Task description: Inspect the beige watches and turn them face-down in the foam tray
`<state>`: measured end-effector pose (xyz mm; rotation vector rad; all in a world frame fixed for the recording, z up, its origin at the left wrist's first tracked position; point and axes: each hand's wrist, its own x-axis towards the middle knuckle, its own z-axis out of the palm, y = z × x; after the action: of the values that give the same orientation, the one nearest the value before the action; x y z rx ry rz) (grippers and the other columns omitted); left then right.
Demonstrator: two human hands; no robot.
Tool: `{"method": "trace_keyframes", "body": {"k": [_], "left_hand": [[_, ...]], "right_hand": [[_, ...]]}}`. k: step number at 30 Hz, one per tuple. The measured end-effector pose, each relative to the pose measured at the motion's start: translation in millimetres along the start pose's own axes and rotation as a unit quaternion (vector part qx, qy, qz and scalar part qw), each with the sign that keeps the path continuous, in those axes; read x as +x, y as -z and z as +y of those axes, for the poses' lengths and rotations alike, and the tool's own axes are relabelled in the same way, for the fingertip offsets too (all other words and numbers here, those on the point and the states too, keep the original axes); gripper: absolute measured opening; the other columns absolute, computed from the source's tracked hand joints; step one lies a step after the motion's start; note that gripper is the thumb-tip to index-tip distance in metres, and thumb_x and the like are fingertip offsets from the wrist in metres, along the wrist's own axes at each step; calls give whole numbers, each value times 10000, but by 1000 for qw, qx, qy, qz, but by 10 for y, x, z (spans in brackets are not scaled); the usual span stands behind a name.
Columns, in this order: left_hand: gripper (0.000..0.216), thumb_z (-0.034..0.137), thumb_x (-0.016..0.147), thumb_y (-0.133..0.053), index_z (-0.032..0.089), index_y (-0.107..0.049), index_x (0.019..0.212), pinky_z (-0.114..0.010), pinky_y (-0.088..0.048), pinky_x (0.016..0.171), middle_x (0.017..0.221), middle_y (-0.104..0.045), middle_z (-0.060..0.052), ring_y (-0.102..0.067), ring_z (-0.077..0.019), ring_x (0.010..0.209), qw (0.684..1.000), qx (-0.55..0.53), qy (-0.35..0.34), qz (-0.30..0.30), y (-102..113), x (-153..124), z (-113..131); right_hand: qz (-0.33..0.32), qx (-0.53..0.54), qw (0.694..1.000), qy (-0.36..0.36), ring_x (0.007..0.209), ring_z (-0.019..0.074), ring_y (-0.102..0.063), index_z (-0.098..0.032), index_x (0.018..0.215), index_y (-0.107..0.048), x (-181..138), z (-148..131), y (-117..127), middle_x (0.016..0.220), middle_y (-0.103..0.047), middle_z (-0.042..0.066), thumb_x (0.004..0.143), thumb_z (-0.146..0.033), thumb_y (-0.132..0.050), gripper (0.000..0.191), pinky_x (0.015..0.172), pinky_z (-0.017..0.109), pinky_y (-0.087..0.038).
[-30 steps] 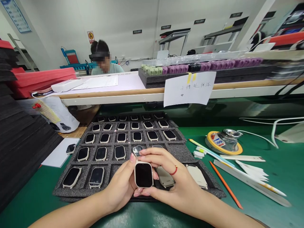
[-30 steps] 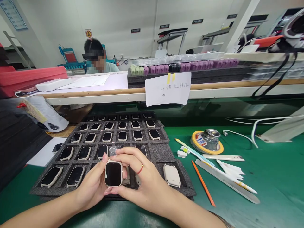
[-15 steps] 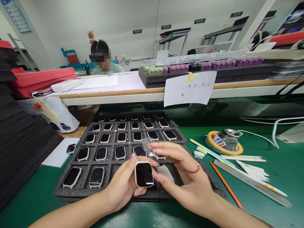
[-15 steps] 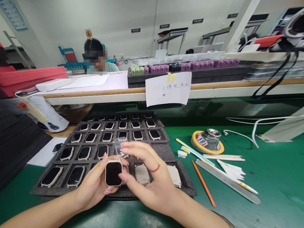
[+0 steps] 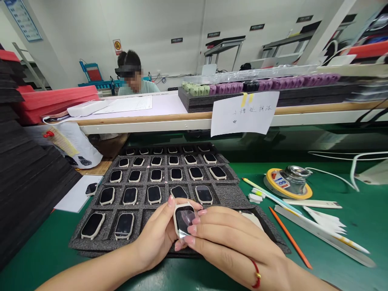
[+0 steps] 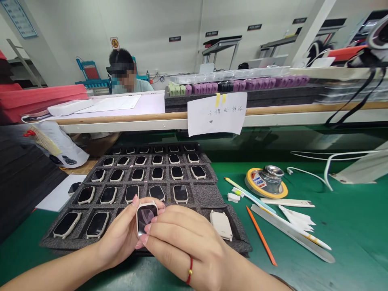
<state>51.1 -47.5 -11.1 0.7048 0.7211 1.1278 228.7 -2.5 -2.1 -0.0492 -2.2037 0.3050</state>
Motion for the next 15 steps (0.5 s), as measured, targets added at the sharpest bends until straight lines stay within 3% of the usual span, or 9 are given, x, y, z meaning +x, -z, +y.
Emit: {"method": "trace_keyframes", "body": {"k": [7,10,13,15], "left_hand": [[482,592,852,-591,144,-713,982,-158,-336,418,741,-558,-17,-433,-54,496,1000,2,-13,6,40,8,-39],[485,607,840,-597,154,-693,985,-171,-351,416,710,-560,-1,-440,-55,463,999,30,-20,15,53,17,-54],[467,605,836,-605,158,-664,956,-189,-378,443,686,-560,7,-476,-70,471,997,70,-29,16,57,24,-70],[447,596,821,-632,162,-640,927,-185,-369,445,694,-562,10,-484,-72,485,996,86,-31,16,58,24,-77]], "right_hand": [[26,-100,995,11,823,170,-710,-164,998,-708,57,3,-46,891,-791,36,865,-132,-696,138,864,326,-561],[33,-124,992,-7,762,190,-666,-160,1119,-660,35,5,-89,872,-768,51,822,-220,-756,318,752,361,-544],[16,-98,991,-94,784,203,-635,-179,1332,-523,-15,4,-140,906,-711,66,830,-305,-748,564,694,352,-534],[-4,-68,986,-150,775,197,-618,-221,1345,-503,-35,3,-162,897,-669,52,832,-336,-744,578,679,339,-536]]}}
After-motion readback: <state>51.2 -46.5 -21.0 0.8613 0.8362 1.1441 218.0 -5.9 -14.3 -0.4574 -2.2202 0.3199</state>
